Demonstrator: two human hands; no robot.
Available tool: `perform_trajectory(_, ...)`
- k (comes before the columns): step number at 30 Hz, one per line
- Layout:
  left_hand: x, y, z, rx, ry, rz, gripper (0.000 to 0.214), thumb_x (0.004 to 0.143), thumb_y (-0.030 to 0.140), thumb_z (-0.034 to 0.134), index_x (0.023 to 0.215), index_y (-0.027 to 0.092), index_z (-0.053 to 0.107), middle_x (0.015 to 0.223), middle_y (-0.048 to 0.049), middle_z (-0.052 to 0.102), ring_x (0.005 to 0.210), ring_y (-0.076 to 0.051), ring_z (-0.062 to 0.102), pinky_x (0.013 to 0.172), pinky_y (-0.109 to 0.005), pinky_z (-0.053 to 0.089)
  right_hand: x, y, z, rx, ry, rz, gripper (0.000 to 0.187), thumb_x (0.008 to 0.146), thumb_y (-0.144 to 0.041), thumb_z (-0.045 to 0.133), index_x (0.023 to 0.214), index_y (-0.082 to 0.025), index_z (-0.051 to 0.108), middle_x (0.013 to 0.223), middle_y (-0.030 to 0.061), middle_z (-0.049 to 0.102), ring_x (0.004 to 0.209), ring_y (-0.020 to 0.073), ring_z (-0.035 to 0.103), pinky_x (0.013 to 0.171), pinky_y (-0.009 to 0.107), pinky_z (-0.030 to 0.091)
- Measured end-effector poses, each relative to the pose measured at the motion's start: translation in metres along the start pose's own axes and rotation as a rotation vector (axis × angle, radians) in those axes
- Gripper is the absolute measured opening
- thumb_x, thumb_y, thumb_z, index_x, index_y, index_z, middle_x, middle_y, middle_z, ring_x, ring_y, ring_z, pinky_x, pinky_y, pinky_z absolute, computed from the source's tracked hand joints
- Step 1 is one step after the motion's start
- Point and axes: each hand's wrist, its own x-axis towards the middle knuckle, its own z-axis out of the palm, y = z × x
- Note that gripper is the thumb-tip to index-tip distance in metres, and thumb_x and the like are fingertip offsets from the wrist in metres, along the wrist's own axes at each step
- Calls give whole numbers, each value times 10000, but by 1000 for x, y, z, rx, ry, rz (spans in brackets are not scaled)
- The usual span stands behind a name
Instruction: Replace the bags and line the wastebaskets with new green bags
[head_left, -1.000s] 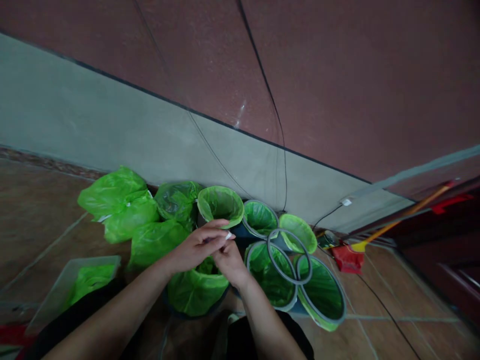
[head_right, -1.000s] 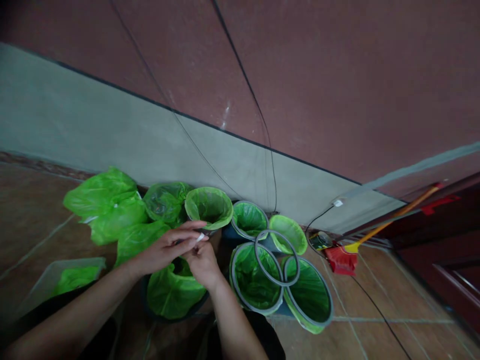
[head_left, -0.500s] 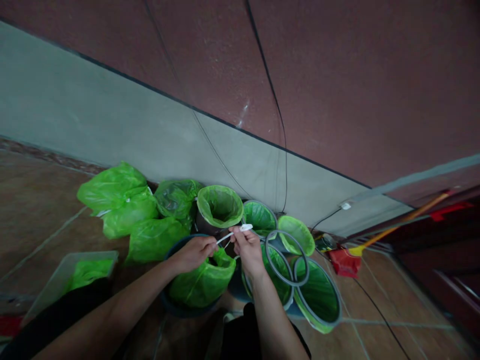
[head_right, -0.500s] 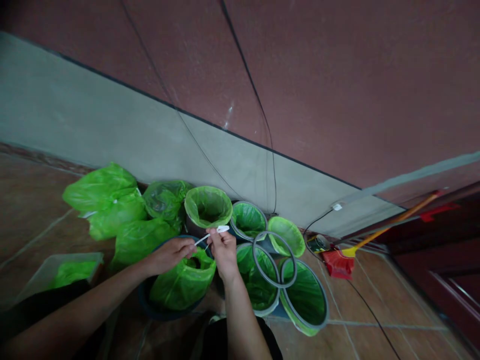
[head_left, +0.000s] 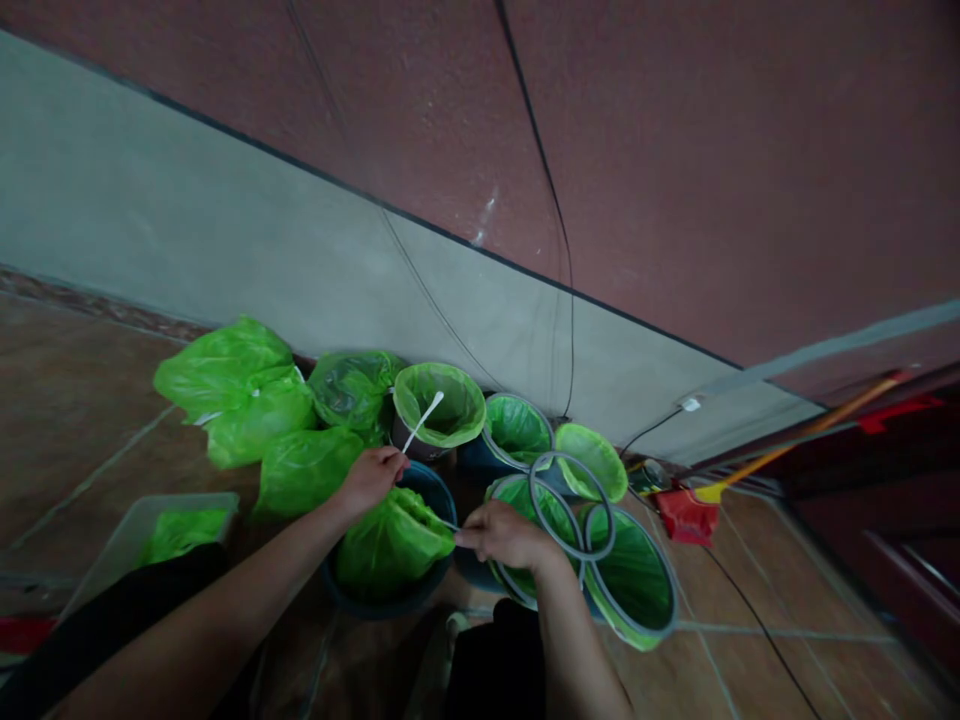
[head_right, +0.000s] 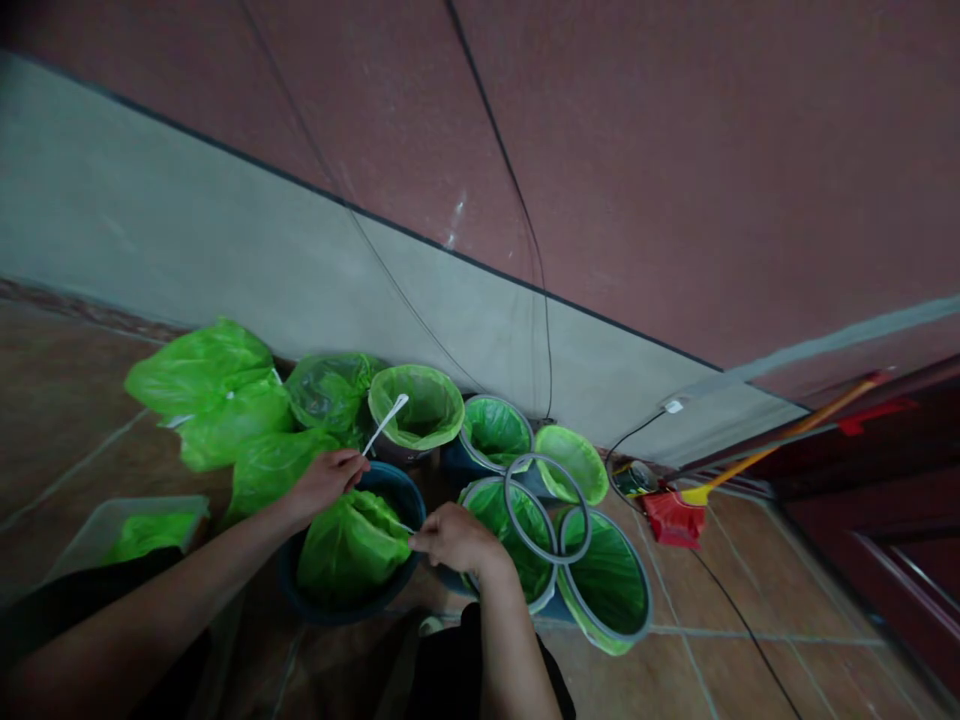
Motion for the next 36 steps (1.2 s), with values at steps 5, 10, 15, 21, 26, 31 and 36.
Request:
perform_trajectory(5,-2,-4,7,6,-90,-10,294,738,431,474,647,186,608,477,43,453,473,-122,390,485,-260,282,13,-19,1,570,87,-182,397,796,-557,620,785,-162,663,508,-76,370,464,72,271,465,224,201)
perform_trajectory(10,1,-9,4,88,-70,14,283,752,394,458,636,188,615,496,34,482,483,-125,413,506,-265,300,28,-1,2,226,517,-61,318,755,-471,698,839,-165,682,632,-7,587,599,126,524,568,249,381)
perform_trajectory(15,7,-10,-4,148,-13,33,276,756,366,455,608,195,613,503,27,507,508,-137,454,544,-273,333,9,14,-3,93,241,6,542,653,-428,806,1104,-159,672,731,19,685,678,170,633,621,265,442)
perform_trajectory(21,6,-12,-6,158,-12,38,290,755,379,461,596,199,625,504,20,520,510,-143,468,543,-274,334,0,8,1,-27,-10,-2,315,767,-421,694,585,-168,645,464,-37,503,471,100,448,488,229,304)
perform_trajectory(26,1,-13,-1,146,-50,11,286,755,385,476,618,189,634,482,29,486,480,-134,423,510,-272,299,9,-15,10,446,-45,-243,475,883,-603,498,772,-166,648,493,-60,437,448,76,336,466,216,254)
perform_trajectory(31,-1,-13,5,110,-57,16,275,752,368,484,617,172,623,496,27,479,489,-123,424,514,-266,305,21,-20,14,349,175,-237,510,849,-642,534,662,-170,581,492,-49,467,447,74,373,473,217,262)
perform_trajectory(36,-2,-12,7,20,-124,-14,276,746,388,500,699,156,643,484,42,429,467,-117,369,486,-262,277,26,-25,15,457,95,-352,495,901,-617,473,747,-171,623,593,-11,586,520,95,471,529,222,347)
